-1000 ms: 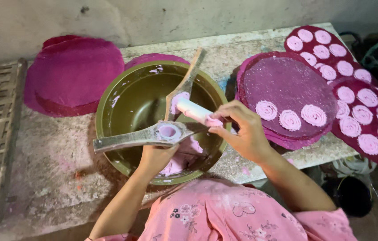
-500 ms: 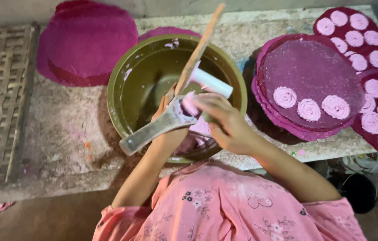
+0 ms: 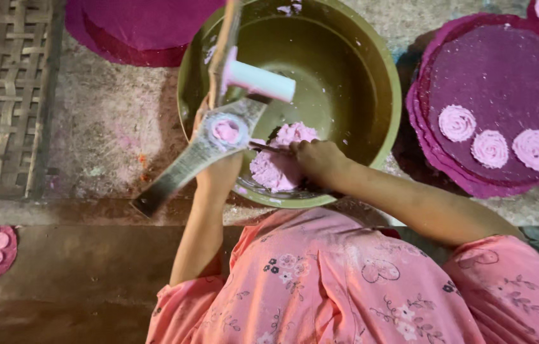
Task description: The person loads pink paste into a wooden hand press and squeezes rosette swirls onto round magenta boards, placing each rosette in a pattern. When a board is filled, the person sets it aside with other finished boards and continues pressing more rosettes.
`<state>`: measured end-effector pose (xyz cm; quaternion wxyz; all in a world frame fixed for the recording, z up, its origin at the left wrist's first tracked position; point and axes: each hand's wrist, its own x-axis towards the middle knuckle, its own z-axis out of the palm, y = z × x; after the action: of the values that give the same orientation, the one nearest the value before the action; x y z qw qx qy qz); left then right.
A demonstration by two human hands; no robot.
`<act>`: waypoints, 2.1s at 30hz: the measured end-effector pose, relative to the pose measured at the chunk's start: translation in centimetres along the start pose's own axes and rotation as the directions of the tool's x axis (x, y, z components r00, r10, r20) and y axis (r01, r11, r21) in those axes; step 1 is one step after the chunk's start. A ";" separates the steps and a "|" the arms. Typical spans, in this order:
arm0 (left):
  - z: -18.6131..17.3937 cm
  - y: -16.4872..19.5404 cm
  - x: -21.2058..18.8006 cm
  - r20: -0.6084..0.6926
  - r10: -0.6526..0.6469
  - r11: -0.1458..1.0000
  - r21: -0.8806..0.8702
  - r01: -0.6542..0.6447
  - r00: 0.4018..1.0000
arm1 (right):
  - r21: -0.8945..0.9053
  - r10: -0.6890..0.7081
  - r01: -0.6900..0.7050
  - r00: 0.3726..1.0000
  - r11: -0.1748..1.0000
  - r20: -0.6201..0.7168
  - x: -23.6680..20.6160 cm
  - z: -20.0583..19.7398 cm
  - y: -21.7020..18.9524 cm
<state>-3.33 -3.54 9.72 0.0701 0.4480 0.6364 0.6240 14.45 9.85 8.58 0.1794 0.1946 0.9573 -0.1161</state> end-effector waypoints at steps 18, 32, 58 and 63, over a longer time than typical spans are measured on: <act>-0.4 2.4 0.1 0.019 -0.044 0.966 0.255 0.038 0.999 | -0.118 -0.146 0.180 0.957 0.977 0.250 -2.3 -4.2 0.7; -0.6 3.0 2.1 0.246 -0.024 0.855 0.507 -0.107 0.969 | 0.797 0.016 -0.223 0.966 0.562 0.260 -12.5 -8.4 10.8; 3.5 3.6 3.3 0.559 0.204 0.813 0.360 -0.457 0.803 | -0.514 -0.179 0.066 0.968 0.855 -0.175 -9.5 -14.3 -4.4; 1.6 0.9 3.9 0.445 -0.153 0.895 0.441 -0.067 0.882 | -0.265 0.109 -0.160 0.974 0.951 -0.198 -14.1 -16.9 -1.6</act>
<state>-4.11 0.03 11.99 0.1320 0.5745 0.7357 0.3335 20.88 8.69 29.68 0.1248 0.2421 0.9609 0.0509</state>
